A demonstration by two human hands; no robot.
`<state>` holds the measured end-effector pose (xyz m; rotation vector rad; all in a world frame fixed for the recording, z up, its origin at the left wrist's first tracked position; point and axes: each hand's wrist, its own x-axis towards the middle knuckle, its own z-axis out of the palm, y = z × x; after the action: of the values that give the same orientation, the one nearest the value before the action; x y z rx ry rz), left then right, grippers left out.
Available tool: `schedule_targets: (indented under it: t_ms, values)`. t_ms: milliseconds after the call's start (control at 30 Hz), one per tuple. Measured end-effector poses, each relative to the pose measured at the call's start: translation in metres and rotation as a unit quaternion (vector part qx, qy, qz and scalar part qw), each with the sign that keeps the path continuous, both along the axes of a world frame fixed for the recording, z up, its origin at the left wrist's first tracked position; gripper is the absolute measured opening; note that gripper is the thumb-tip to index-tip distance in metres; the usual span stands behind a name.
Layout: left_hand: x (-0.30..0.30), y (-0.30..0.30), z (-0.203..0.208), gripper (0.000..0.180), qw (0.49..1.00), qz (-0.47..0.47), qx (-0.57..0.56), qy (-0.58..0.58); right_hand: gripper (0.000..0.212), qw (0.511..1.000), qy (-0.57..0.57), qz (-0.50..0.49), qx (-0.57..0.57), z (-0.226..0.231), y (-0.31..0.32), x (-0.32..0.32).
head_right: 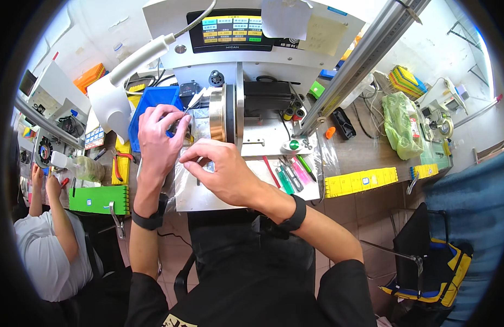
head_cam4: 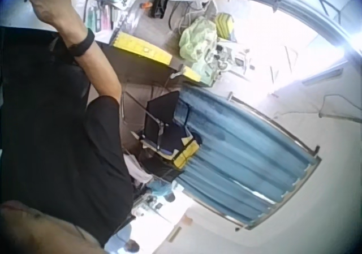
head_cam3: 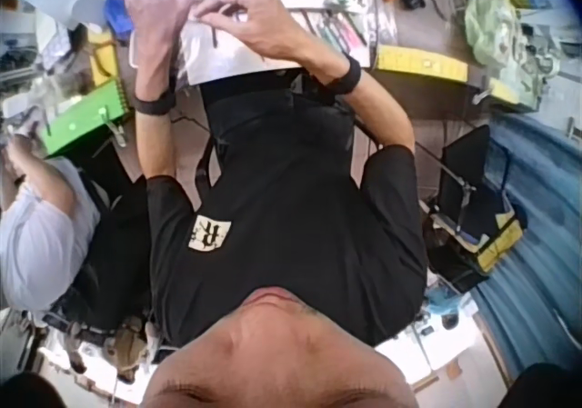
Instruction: Manually assemble and glue small components at a specialized workbench with precision tools.
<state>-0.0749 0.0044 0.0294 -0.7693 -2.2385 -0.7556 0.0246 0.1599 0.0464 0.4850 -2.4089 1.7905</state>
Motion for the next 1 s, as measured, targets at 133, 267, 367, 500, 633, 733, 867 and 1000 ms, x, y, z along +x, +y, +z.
schedule_targets:
  t_ms: [133,267,367,500,633,733,867,1000]
  values:
    - [0.005,-0.004,0.006,0.006,0.998,0.007,0.015,0.060,0.012,1.000,-0.013,0.003,0.006,0.002,-0.002,-0.001]
    - [0.008,-0.009,0.008,0.012,0.994,0.012,0.051,0.100,0.018,0.998,-0.038,-0.006,-0.052,-0.003,-0.009,-0.001]
    - [0.010,-0.013,0.006,0.015,0.993,0.012,0.067,0.099,0.028,0.981,-0.119,0.011,-0.152,-0.004,-0.016,-0.001]
    - [0.016,-0.020,0.005,0.016,0.995,-0.041,0.064,0.060,0.039,0.877,-0.348,-0.015,-0.331,0.000,-0.040,-0.013]
    - [0.017,-0.028,0.005,0.013,0.997,-0.049,0.033,0.040,0.036,0.861,-0.307,-0.055,-0.401,-0.016,-0.052,-0.041]
    - [0.017,-0.033,0.005,0.009,0.997,-0.067,0.017,0.039,0.026,0.839,-0.321,-0.104,-0.427,-0.018,-0.058,-0.039]
    - [0.018,-0.037,0.004,0.011,0.996,-0.085,0.009,0.037,0.018,0.849,-0.266,-0.154,-0.430,-0.013,-0.061,-0.040]
    - [0.016,-0.037,0.003,0.011,0.995,-0.092,0.015,0.035,0.014,0.861,-0.241,-0.153,-0.421,-0.014,-0.062,-0.046]
